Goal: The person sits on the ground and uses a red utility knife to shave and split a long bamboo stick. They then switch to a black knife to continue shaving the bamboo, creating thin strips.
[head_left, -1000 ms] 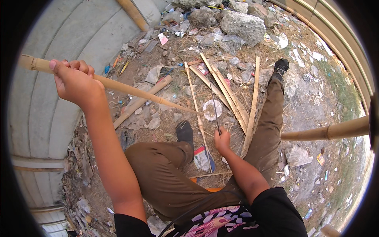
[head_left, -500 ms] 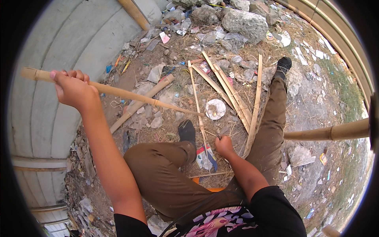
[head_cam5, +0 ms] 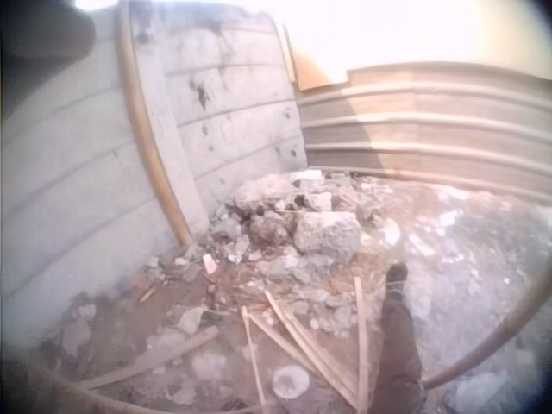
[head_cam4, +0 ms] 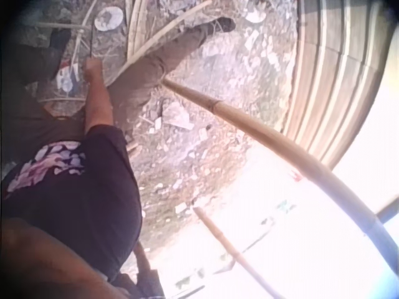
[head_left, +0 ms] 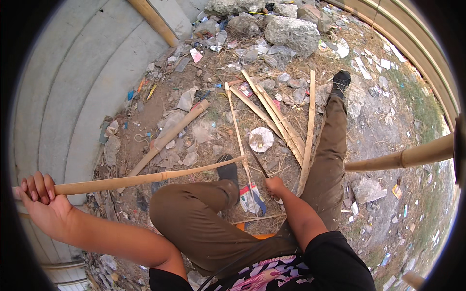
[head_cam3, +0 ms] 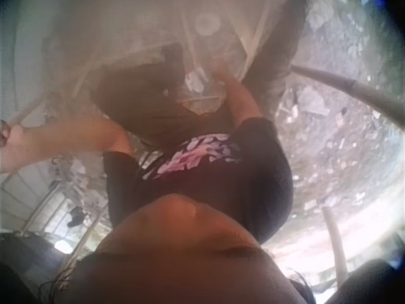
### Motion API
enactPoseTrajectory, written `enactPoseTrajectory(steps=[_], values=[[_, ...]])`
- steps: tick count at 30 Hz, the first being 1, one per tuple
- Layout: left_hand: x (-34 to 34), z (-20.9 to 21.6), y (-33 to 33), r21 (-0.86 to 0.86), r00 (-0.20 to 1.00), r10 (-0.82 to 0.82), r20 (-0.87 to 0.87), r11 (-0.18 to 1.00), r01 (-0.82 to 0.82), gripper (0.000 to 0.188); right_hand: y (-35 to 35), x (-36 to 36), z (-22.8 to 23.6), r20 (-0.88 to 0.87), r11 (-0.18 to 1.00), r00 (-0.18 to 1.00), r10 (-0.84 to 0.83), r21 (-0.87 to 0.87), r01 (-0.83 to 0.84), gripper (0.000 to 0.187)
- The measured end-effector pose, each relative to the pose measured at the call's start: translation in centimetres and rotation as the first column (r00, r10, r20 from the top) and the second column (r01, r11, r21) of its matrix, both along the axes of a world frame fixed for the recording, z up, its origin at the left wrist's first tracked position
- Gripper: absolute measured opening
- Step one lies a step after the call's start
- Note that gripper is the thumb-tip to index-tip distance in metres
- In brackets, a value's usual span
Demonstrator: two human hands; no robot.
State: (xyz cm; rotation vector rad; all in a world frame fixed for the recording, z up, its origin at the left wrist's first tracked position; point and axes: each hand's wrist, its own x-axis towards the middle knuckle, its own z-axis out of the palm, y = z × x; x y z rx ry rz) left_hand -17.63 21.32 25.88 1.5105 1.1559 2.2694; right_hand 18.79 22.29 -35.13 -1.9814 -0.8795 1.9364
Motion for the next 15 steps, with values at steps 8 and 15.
enactPoseTrajectory(steps=[8,15], values=[[9.4,-4.2,6.1,-0.052,0.947,0.073,0.314,0.997,-0.06,0.053,4.3,0.3,8.5,-0.456,0.949,0.834,-0.311,-0.099,0.3,0.023],[12.1,-10.9,12.3,-0.178,0.931,0.237,0.277,0.965,-0.193,0.042,4.5,1.4,12.7,-0.385,0.882,0.808,-0.447,-0.038,0.47,0.026]])
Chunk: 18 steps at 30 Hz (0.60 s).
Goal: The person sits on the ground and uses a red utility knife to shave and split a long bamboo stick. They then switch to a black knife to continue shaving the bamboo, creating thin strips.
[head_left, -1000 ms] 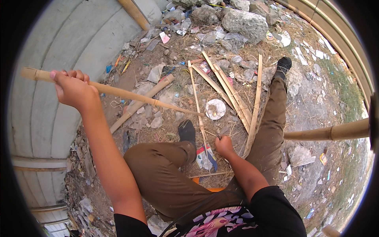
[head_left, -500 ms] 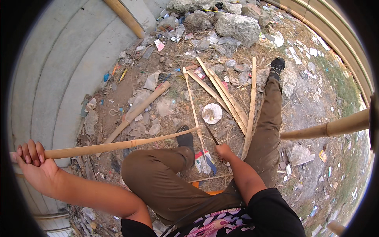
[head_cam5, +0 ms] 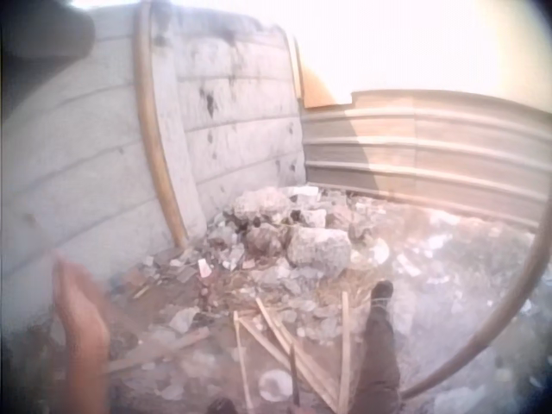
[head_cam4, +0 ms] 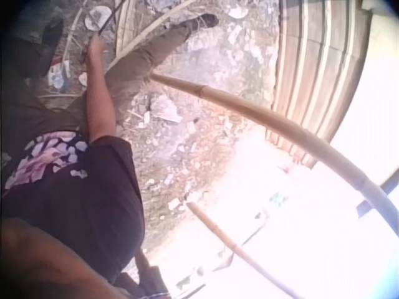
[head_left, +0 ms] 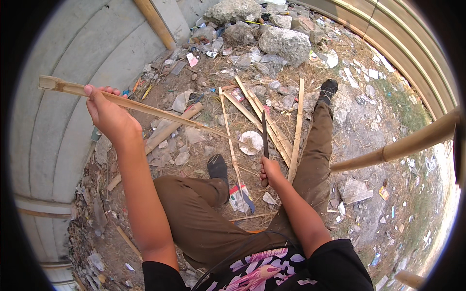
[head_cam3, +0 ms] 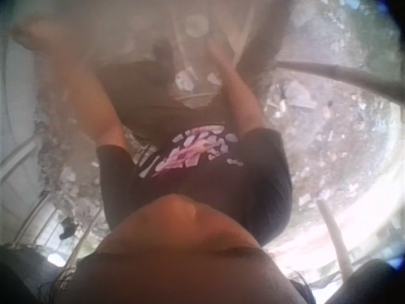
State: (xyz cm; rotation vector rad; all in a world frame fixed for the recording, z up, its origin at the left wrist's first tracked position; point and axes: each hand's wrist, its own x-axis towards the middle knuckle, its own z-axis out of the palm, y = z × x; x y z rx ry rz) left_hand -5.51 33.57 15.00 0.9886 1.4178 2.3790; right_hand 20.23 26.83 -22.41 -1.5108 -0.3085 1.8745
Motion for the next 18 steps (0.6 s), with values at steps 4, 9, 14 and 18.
enactPoseTrajectory(steps=[4,9,14,18], values=[[1.2,-0.3,0.4,0.136,0.966,0.098,-0.239,0.988,-0.067,0.04,-2.3,-0.1,-3.5,0.38,0.993,0.919,0.104,0.01,-0.117,0.032],[2.2,0.4,-1.3,0.145,0.973,-0.213,-0.088,0.964,0.224,0.043,-4.2,-0.5,-7.0,0.61,0.905,0.689,0.391,-0.117,-0.41,0.044],[4.0,3.0,-2.0,0.146,0.93,-0.309,-0.199,0.929,0.34,0.049,-4.4,-1.0,-11.2,0.83,0.887,0.496,0.254,0.005,-0.462,0.042],[3.9,1.9,-0.3,0.105,0.914,-0.347,-0.211,0.921,0.374,0.054,-2.8,-3.0,-6.7,0.803,0.861,0.567,0.187,0.144,-0.488,0.045]])
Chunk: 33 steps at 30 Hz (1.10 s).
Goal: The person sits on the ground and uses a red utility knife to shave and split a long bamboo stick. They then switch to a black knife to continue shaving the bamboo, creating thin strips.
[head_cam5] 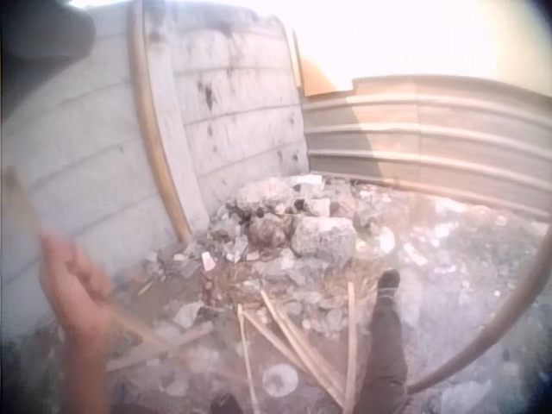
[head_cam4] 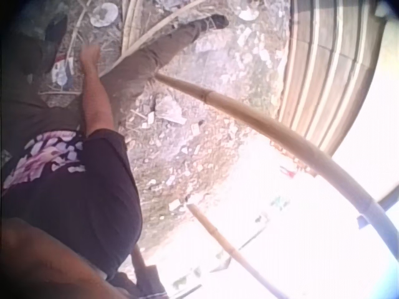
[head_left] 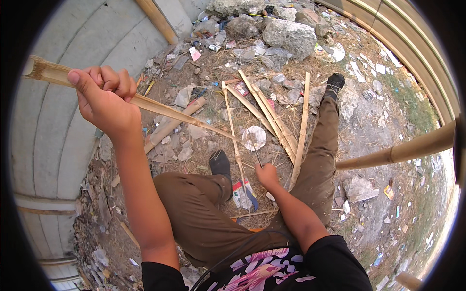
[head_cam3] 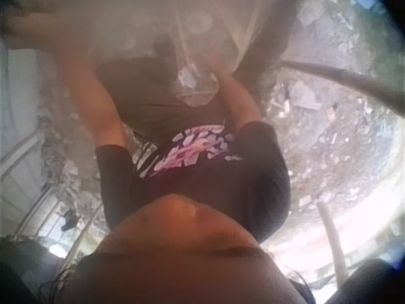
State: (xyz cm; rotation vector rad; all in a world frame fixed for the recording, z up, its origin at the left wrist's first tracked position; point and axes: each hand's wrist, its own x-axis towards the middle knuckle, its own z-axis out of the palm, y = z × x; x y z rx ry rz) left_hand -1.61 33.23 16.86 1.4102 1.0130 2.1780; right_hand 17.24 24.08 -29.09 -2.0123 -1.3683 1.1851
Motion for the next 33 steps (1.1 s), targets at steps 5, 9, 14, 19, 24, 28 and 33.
enactPoseTrajectory(steps=[5,9,14,19,24,28,33], values=[[0.6,0.3,0.8,-0.011,1.0,-0.022,-0.002,1.0,0.022,0.055,1.0,-2.2,1.2,-0.286,0.989,0.957,-0.047,0.12,0.084,0.05],[1.8,0.2,0.6,-0.052,0.999,-0.042,-0.01,0.998,0.041,0.053,-1.3,-1.6,-3.9,0.071,0.973,0.992,0.106,-0.212,-0.089,0.047],[1.9,0.2,0.7,-0.059,1.0,-0.01,-0.026,0.998,0.009,0.051,0.3,-2.2,-4.1,-0.097,0.998,0.995,0.009,-0.056,-0.014,0.046],[1.3,0.5,0.4,-0.062,0.999,0.027,0.022,0.998,-0.025,0.05,0.8,-2.9,-1.3,-0.292,0.999,0.956,-0.018,0.04,0.031,0.042],[1.4,0.2,1.4,-0.062,0.998,0.056,0.033,0.997,-0.054,0.051,-1.4,-2.8,-6.9,-0.006,0.989,0.998,0.068,-0.131,-0.068,0.044],[1.7,0.0,1.1,-0.057,0.989,0.146,-0.012,0.988,-0.146,0.051,0.1,-2.9,-4.1,-0.149,0.999,0.988,0.041,-0.02,-0.044,0.045],[1.1,0.0,0.6,-0.039,0.998,0.048,0.032,0.998,-0.047,0.05,0.9,-3.6,-0.9,-0.229,0.996,0.973,0.024,0.084,-0.005,0.046]])
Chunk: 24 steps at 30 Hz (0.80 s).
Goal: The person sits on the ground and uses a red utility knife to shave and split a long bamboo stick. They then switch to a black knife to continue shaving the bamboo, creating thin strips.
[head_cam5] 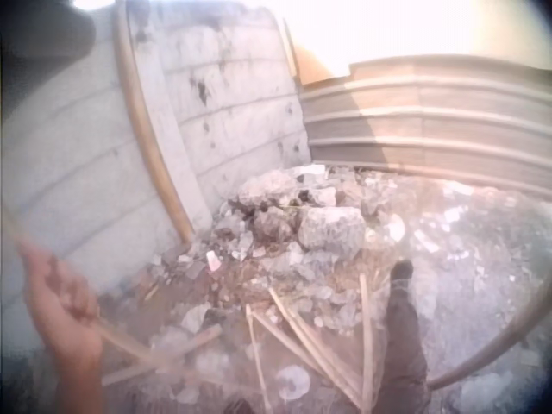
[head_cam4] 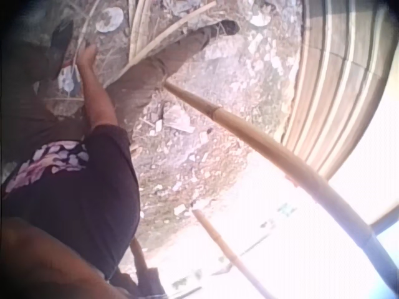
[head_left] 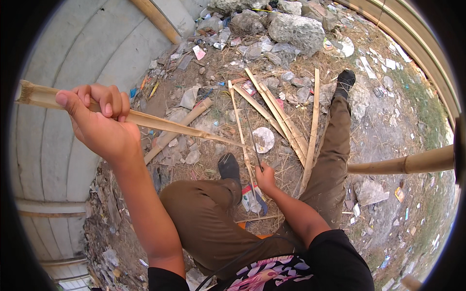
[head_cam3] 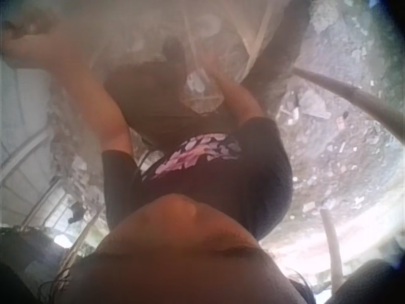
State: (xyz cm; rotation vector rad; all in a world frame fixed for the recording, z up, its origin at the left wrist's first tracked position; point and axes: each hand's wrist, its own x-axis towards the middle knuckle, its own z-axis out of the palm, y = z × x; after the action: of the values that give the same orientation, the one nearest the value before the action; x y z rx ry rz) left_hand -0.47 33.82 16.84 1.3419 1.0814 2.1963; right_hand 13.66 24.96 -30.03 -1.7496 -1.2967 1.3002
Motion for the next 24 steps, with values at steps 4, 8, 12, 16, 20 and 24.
enactPoseTrajectory(steps=[4,8,12,16,20,24], values=[[0.0,-0.3,0.0,0.001,0.998,-0.067,-0.019,0.998,0.067,0.049,-1.3,0.7,-3.1,0.197,0.964,0.972,0.13,-0.256,-0.077,0.045],[-0.5,-0.3,0.3,-0.014,1.0,-0.023,-0.006,1.0,0.023,0.048,-0.5,0.7,-3.2,0.13,0.99,0.984,0.125,-0.087,-0.115,0.042],[-2.6,-0.2,0.1,-0.025,1.0,0.021,-0.014,0.999,-0.022,0.052,0.7,0.0,-0.2,-0.018,0.995,0.999,0.035,0.089,-0.033,0.044],[-2.0,-0.4,0.3,-0.023,0.997,-0.076,0.001,0.997,0.076,0.047,0.5,0.4,-2.3,0.206,0.956,0.96,0.192,-0.259,-0.136,0.048],[-1.7,-0.6,0.6,-0.033,0.999,-0.038,0.013,0.999,0.038,0.047,-0.4,0.4,-2.4,0.203,0.975,0.971,0.124,-0.209,-0.08,0.047],[-2.9,-0.6,0.3,-0.036,1.0,0.024,-0.02,0.999,-0.025,0.054,0.3,0.3,0.0,0.083,0.999,0.996,0.044,-0.001,-0.045,0.046]])
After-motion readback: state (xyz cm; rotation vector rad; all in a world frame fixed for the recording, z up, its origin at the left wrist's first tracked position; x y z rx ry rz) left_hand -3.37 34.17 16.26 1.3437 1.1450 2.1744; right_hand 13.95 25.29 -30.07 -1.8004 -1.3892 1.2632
